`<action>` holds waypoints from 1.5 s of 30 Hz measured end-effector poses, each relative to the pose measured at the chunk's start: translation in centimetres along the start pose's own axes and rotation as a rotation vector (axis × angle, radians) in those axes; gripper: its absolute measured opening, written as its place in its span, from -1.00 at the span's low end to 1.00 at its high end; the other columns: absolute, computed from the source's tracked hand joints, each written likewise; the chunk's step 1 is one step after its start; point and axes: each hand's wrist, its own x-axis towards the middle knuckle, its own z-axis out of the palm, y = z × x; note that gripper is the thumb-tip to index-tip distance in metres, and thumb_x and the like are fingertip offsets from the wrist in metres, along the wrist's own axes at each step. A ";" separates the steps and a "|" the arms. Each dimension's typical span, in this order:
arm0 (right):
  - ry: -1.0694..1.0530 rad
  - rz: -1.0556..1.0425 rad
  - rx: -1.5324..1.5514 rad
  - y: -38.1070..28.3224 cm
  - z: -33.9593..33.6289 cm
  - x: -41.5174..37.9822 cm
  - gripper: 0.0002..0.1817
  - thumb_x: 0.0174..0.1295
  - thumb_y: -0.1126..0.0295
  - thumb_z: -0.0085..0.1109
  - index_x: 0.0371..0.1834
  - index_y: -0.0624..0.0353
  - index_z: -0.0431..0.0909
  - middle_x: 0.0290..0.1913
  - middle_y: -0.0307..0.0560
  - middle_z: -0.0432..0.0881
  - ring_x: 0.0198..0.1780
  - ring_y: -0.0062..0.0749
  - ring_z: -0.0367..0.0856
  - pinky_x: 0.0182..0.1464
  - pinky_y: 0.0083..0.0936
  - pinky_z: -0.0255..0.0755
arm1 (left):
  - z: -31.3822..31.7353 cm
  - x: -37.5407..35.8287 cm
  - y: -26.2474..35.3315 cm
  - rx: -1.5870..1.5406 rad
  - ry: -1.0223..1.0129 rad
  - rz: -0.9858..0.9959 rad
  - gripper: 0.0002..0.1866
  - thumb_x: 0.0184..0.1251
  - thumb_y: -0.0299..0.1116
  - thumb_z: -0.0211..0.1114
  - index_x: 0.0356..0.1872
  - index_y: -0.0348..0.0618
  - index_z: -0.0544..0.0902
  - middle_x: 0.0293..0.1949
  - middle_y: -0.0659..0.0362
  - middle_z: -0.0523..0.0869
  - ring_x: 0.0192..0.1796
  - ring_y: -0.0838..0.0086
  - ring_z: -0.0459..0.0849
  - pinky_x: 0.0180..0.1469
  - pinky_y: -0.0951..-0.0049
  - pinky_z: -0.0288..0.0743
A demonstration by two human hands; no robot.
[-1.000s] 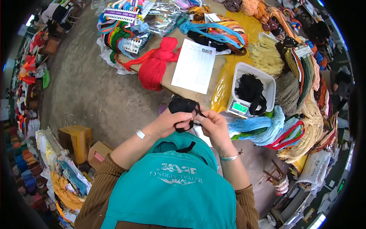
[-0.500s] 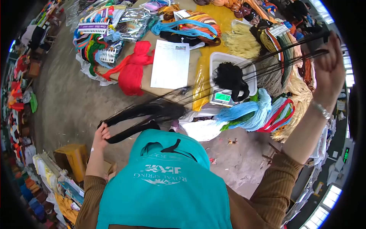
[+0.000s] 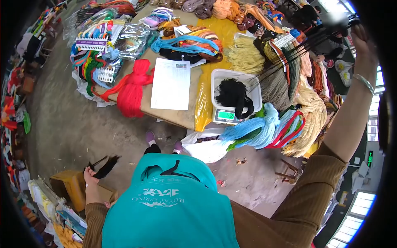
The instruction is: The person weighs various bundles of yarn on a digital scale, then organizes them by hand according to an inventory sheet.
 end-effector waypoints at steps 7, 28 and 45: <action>0.641 -0.031 -0.154 2.0 2.6 -2.8 -0.74 0.49 0.45 -0.09 0.08 0.39 0.49 -0.64 -0.36 0.03 -0.65 -0.69 -0.10 -0.55 -0.65 -0.17 | -2.2 0.1 0.6 0.024 -0.034 0.008 -0.69 0.56 -0.17 0.05 -0.45 -0.02 0.49 -0.74 0.44 0.13 -0.75 0.67 0.01 -0.73 0.68 0.01; -0.142 0.377 -1.474 27.1 -3.1 -37.8 -0.88 0.22 0.32 0.21 -0.27 0.09 0.65 -0.32 -0.06 0.61 -0.28 -0.07 0.63 -0.23 -0.23 0.51 | 6.9 -7.9 -4.6 0.307 -0.274 -0.157 -0.76 0.48 -0.17 0.19 -0.43 0.05 0.51 -0.73 0.47 0.19 -0.72 0.67 0.09 -0.60 0.60 0.10; 0.136 0.693 -1.388 23.8 0.6 -52.3 -0.69 0.20 0.46 0.18 0.04 0.09 0.64 -0.30 -0.06 0.59 -0.38 -0.24 0.59 -0.34 -0.36 0.46 | 10.0 -8.3 -6.0 0.396 -0.378 -0.145 -0.76 0.45 -0.16 0.23 -0.41 0.00 0.50 -0.73 0.44 0.18 -0.71 0.65 0.10 -0.56 0.55 0.16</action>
